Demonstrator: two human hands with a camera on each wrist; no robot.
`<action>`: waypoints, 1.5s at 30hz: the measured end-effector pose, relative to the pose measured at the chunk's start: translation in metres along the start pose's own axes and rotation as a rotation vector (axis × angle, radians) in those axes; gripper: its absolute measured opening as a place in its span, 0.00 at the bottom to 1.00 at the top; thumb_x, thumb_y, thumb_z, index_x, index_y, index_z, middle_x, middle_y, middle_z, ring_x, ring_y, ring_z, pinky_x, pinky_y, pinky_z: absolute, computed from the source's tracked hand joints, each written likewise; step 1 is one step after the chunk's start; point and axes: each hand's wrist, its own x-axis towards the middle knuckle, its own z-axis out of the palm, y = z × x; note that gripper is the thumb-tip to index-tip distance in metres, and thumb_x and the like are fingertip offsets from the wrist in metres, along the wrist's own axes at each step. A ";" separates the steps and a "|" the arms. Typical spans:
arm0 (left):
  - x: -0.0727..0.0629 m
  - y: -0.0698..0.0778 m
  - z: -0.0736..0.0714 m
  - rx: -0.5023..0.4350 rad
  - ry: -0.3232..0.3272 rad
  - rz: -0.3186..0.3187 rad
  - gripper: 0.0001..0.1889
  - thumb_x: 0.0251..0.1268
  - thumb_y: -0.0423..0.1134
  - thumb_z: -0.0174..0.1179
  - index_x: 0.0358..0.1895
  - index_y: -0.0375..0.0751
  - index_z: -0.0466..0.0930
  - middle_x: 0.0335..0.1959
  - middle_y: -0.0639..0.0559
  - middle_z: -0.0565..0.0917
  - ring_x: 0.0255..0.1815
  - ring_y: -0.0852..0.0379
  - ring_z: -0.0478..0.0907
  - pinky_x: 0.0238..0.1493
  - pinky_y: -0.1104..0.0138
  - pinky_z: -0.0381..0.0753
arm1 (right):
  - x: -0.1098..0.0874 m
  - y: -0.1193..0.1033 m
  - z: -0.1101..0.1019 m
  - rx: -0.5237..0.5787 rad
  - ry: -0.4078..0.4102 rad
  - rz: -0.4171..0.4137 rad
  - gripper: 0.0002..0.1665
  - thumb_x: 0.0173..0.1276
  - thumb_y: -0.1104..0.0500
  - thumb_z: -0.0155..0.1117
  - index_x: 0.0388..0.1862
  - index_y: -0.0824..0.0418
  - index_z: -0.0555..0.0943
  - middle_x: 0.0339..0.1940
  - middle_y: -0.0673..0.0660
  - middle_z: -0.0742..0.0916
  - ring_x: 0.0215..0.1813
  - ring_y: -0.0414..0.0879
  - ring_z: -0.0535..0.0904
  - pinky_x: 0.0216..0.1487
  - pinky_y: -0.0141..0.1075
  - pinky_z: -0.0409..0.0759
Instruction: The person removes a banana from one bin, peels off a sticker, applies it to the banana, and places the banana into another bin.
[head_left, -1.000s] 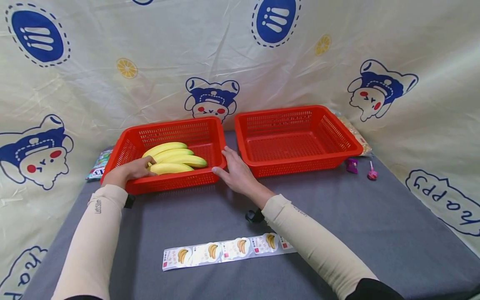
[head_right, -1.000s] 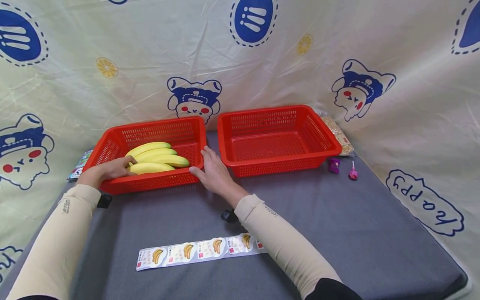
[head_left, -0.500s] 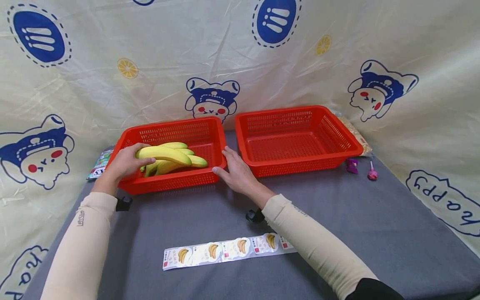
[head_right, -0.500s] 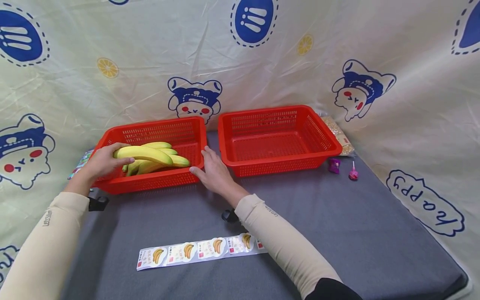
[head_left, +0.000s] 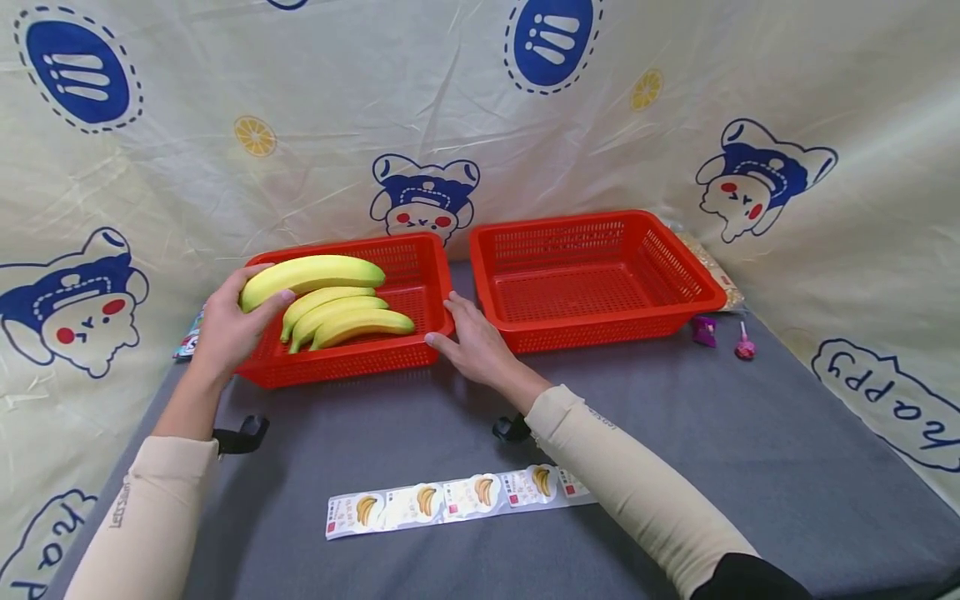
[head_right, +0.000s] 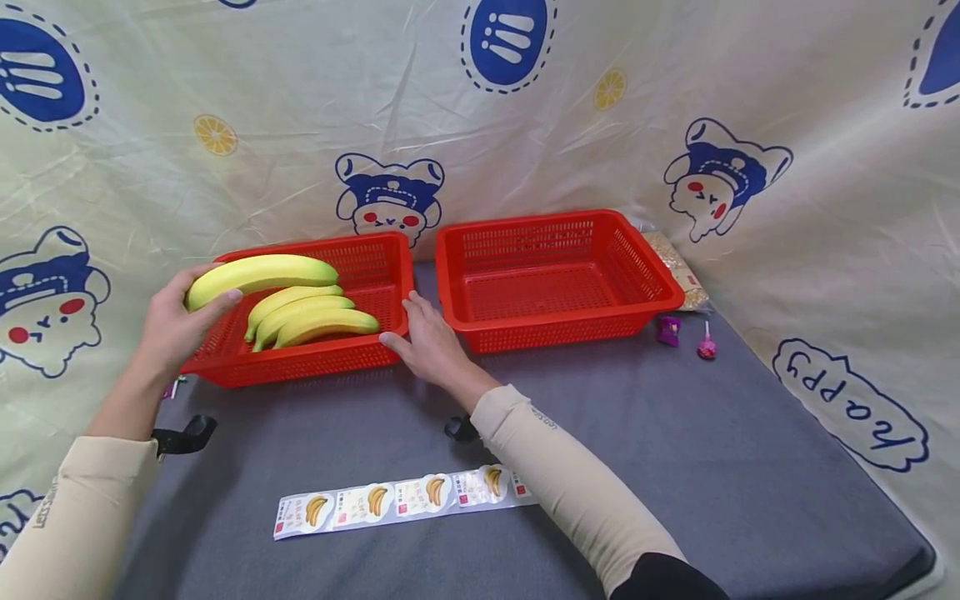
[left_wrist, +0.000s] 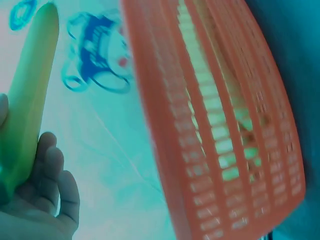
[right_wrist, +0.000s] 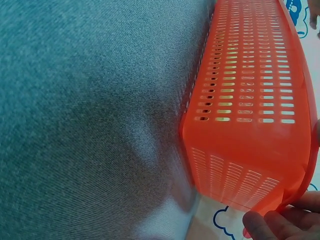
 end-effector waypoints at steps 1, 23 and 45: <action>-0.005 0.003 0.001 -0.026 0.019 0.006 0.30 0.61 0.55 0.58 0.65 0.48 0.66 0.55 0.53 0.72 0.48 0.62 0.67 0.44 0.76 0.68 | 0.000 0.000 0.000 -0.001 -0.001 -0.002 0.47 0.62 0.42 0.62 0.75 0.54 0.54 0.78 0.50 0.57 0.76 0.49 0.57 0.69 0.46 0.64; -0.112 0.000 0.051 -0.122 -0.096 0.112 0.20 0.59 0.41 0.63 0.56 0.47 0.75 0.44 0.57 0.74 0.44 0.62 0.67 0.39 0.73 0.70 | 0.005 -0.002 -0.001 0.017 -0.036 -0.006 0.46 0.62 0.44 0.63 0.74 0.56 0.57 0.77 0.53 0.58 0.75 0.51 0.58 0.69 0.49 0.64; -0.110 -0.010 0.113 0.182 -0.299 0.105 0.21 0.55 0.38 0.66 0.53 0.39 0.77 0.43 0.47 0.77 0.44 0.53 0.70 0.42 0.63 0.66 | 0.006 0.000 -0.002 -0.010 -0.035 -0.010 0.46 0.63 0.43 0.62 0.74 0.55 0.55 0.77 0.53 0.57 0.75 0.52 0.58 0.70 0.49 0.62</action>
